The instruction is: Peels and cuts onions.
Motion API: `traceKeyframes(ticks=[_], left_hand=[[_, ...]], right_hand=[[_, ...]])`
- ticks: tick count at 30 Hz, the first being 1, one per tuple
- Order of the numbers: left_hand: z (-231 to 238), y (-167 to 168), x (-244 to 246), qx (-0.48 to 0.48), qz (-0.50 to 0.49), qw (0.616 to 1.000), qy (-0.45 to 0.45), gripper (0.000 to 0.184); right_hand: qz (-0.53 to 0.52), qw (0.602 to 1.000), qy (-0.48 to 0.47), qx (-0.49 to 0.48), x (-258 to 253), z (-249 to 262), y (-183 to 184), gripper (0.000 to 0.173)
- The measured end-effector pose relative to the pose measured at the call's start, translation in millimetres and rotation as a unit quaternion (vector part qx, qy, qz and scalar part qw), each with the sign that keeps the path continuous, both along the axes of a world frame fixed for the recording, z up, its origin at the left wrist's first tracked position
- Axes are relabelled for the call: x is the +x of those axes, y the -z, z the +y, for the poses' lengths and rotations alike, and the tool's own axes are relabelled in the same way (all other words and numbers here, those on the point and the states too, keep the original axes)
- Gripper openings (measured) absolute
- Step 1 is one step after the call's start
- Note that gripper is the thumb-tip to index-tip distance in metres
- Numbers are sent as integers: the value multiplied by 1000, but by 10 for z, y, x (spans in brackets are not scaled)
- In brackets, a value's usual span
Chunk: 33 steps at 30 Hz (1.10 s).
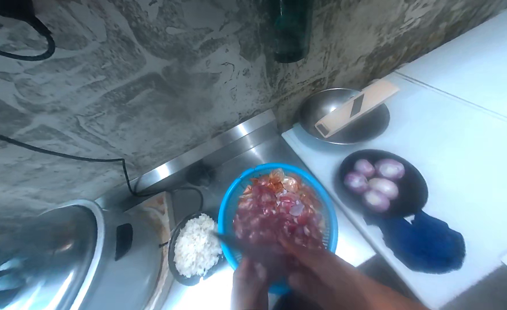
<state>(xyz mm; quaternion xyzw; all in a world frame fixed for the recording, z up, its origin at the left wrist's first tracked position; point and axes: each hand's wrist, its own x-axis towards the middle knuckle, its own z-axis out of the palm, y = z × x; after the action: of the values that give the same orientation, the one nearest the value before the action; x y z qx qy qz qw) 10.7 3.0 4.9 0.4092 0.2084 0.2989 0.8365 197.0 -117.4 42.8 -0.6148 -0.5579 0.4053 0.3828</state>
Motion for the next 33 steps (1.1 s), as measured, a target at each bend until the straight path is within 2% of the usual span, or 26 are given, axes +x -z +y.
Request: traceKeyframes(ticks=[4, 7, 11, 13, 14, 16, 18, 21, 24, 28, 31, 33], left_hand=[[-14, -109, 93, 13, 27, 1000, 1, 53], [-39, -154, 82, 8, 41, 999, -6, 41], [-15, -7, -9, 64, 17, 997, 27, 33], [-8, 29, -30, 97, 20, 994, 43, 34], [11, 42, -45, 114, 17, 992, 57, 40], [35, 47, -64, 143, 4, 986, 84, 55], [27, 43, -65, 141, -3, 986, 85, 58], [9, 23, -58, 105, 33, 993, 48, 59], [-36, -72, -11, 65, 74, 995, 18, 59], [13, -56, 19, 83, 74, 992, 64, 88], [-83, -320, 106, 100, 132, 984, 63, 82], [-111, -438, 135, 121, 166, 977, 61, 74]], right_hand=[[-22, 998, -53, 6, -46, 7, -6, 72], [-24, 998, -52, 3, -47, 8, -11, 68], [-76, 996, -11, 48, -82, -9, 18, 53], [-35, 997, 25, 69, -70, -5, 95, 49], [11, 997, 52, 61, -46, 4, 116, 48], [94, 988, 119, 17, 54, 36, 142, 45], [127, 981, 145, -23, 166, 56, 154, 47], [56, 994, 60, -70, 196, 4, 46, 66], [10, 999, -19, -47, 67, -50, -22, 76], [-45, 996, -73, -36, 33, -44, -30, 75], [-107, 990, -81, -43, 49, -50, -107, 68], [-133, 989, -64, -14, 33, -61, -88, 62]])
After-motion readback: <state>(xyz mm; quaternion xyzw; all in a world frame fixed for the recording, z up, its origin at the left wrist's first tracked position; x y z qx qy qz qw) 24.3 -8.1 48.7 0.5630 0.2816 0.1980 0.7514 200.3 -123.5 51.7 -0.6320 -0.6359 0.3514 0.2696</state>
